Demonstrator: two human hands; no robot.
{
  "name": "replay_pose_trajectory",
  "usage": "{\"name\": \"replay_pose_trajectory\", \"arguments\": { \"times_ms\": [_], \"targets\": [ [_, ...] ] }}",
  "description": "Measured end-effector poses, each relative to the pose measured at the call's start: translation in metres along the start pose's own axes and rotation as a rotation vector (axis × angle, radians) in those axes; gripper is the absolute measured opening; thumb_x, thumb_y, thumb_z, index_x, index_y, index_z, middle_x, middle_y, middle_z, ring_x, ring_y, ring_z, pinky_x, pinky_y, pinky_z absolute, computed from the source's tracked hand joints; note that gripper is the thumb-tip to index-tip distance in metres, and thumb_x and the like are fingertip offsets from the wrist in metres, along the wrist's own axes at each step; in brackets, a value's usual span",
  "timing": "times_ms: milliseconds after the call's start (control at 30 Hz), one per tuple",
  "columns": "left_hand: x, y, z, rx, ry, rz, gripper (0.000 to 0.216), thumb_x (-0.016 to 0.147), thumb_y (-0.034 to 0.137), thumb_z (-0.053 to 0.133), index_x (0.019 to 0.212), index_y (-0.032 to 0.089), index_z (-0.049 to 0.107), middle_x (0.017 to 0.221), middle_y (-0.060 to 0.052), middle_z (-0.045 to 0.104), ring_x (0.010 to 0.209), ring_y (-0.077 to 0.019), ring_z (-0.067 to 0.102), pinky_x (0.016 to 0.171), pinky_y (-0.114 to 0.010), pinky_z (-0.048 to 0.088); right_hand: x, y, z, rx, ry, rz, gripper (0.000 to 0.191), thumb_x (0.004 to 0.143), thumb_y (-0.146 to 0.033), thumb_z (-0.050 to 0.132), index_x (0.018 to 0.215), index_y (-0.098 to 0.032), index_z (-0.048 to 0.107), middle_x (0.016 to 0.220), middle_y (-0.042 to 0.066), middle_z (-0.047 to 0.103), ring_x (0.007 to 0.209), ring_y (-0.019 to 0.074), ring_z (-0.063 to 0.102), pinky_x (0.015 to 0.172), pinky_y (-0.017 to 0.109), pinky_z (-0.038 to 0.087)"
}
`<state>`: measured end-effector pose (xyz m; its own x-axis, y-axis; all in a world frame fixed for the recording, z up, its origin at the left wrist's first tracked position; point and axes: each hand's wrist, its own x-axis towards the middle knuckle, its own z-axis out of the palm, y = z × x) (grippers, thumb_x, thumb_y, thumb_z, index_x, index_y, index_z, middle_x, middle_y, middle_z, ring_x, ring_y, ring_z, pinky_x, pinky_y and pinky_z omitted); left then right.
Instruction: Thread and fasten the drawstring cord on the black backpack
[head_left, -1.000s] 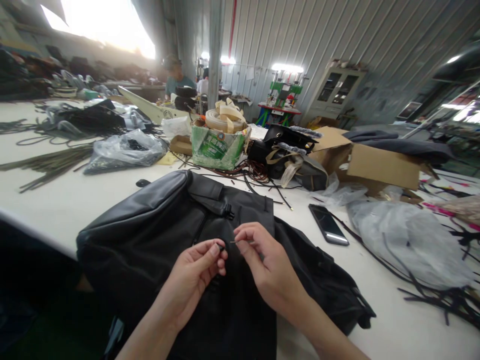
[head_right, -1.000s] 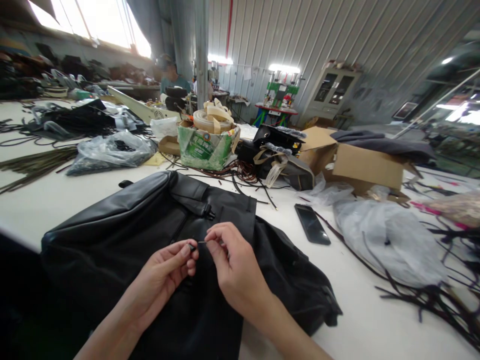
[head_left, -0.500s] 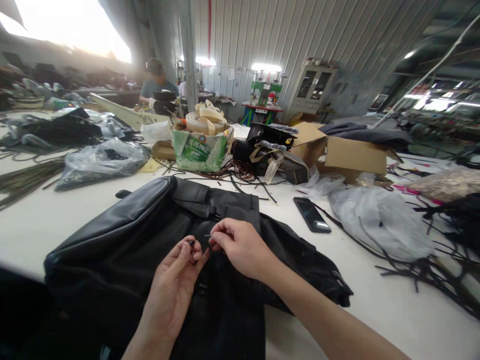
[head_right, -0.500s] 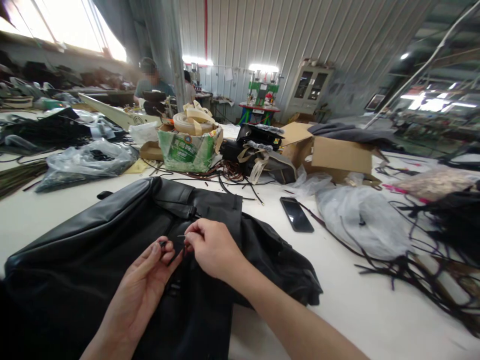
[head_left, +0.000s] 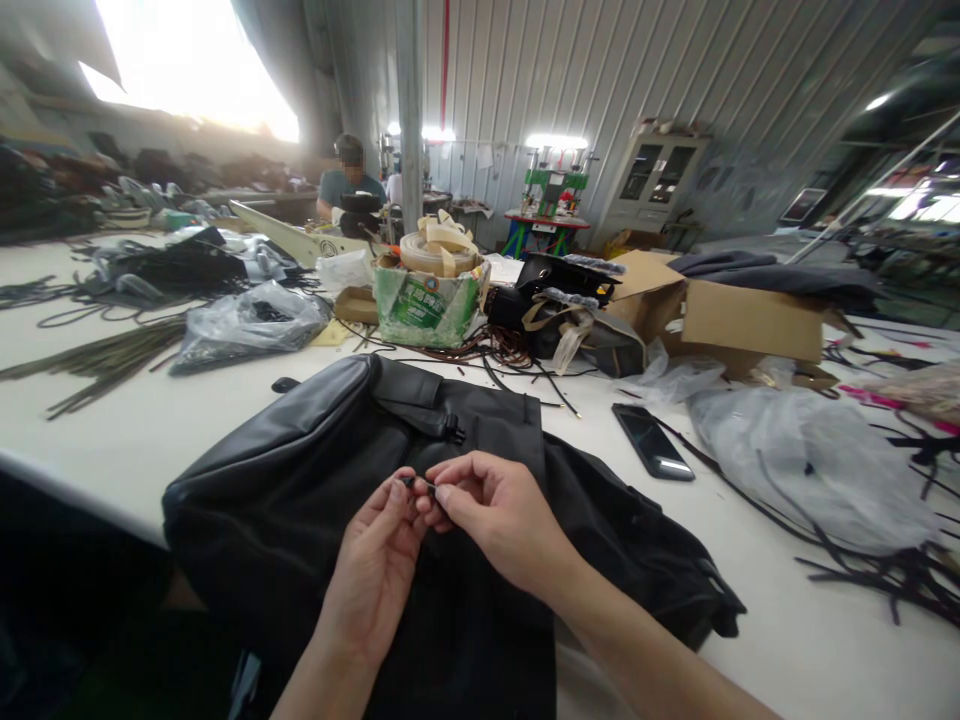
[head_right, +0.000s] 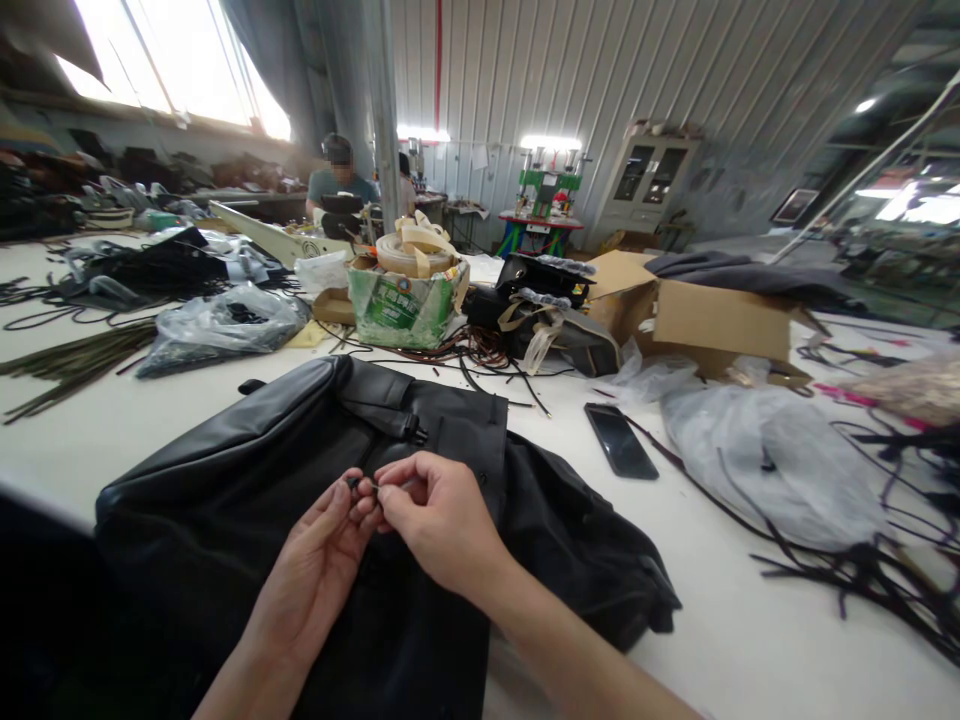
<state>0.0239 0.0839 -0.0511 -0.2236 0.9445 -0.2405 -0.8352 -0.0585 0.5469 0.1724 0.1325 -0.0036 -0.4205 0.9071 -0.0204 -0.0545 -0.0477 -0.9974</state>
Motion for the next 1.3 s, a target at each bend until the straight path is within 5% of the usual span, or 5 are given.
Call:
{"name": "replay_pose_trajectory", "arguments": {
  "times_ms": [233,433,533,767,1300],
  "targets": [
    [0.000,0.002,-0.004,0.009,-0.049,0.028,0.039,0.080,0.032,0.103,0.108,0.014,0.083,0.097,-0.003,0.071,0.080,-0.0125,0.067,0.083,-0.030,0.069,-0.008,-0.010,-0.003,0.019,-0.005,-0.002,0.017,0.092,-0.029,0.077,0.099,-0.013,0.079,0.084,0.006,0.080,0.073,0.0146,0.075,0.073,0.026,0.063],
    [-0.002,0.000,-0.001,0.047,-0.036,-0.009,0.042,0.080,0.033,0.104,0.110,0.013,0.082,0.099,-0.007,0.075,0.080,-0.0135,0.070,0.063,-0.018,0.060,-0.017,-0.010,0.007,0.037,0.141,-0.334,0.010,0.100,-0.031,0.076,0.099,-0.020,0.077,0.104,0.005,0.080,0.080,0.0148,0.077,0.078,0.027,0.068],
    [-0.001,0.000,-0.001,0.042,-0.072,-0.005,0.040,0.080,0.034,0.104,0.109,0.014,0.083,0.093,-0.007,0.075,0.079,-0.0142,0.070,0.062,-0.019,0.059,-0.017,-0.007,0.010,0.002,0.086,-0.265,0.013,0.100,-0.033,0.077,0.100,-0.020,0.076,0.101,0.006,0.081,0.083,0.0179,0.079,0.078,0.029,0.069],
    [-0.004,0.002,-0.001,0.074,-0.131,0.008,0.035,0.086,0.035,0.099,0.109,0.013,0.084,0.103,-0.010,0.077,0.083,-0.0145,0.069,0.063,-0.019,0.059,-0.015,0.000,0.009,-0.126,0.086,-0.225,0.010,0.101,-0.031,0.075,0.102,-0.021,0.078,0.090,0.003,0.082,0.080,0.0180,0.079,0.077,0.028,0.065],
    [-0.004,0.004,-0.001,-0.039,-0.079,-0.009,0.041,0.075,0.031,0.107,0.105,0.014,0.084,0.093,-0.006,0.077,0.072,-0.0095,0.070,0.068,-0.017,0.063,-0.010,-0.006,0.002,-0.602,0.116,-0.631,0.015,0.111,-0.018,0.062,0.112,-0.022,0.077,0.103,0.003,0.075,0.093,0.0135,0.074,0.083,0.023,0.059]
  ]
}}
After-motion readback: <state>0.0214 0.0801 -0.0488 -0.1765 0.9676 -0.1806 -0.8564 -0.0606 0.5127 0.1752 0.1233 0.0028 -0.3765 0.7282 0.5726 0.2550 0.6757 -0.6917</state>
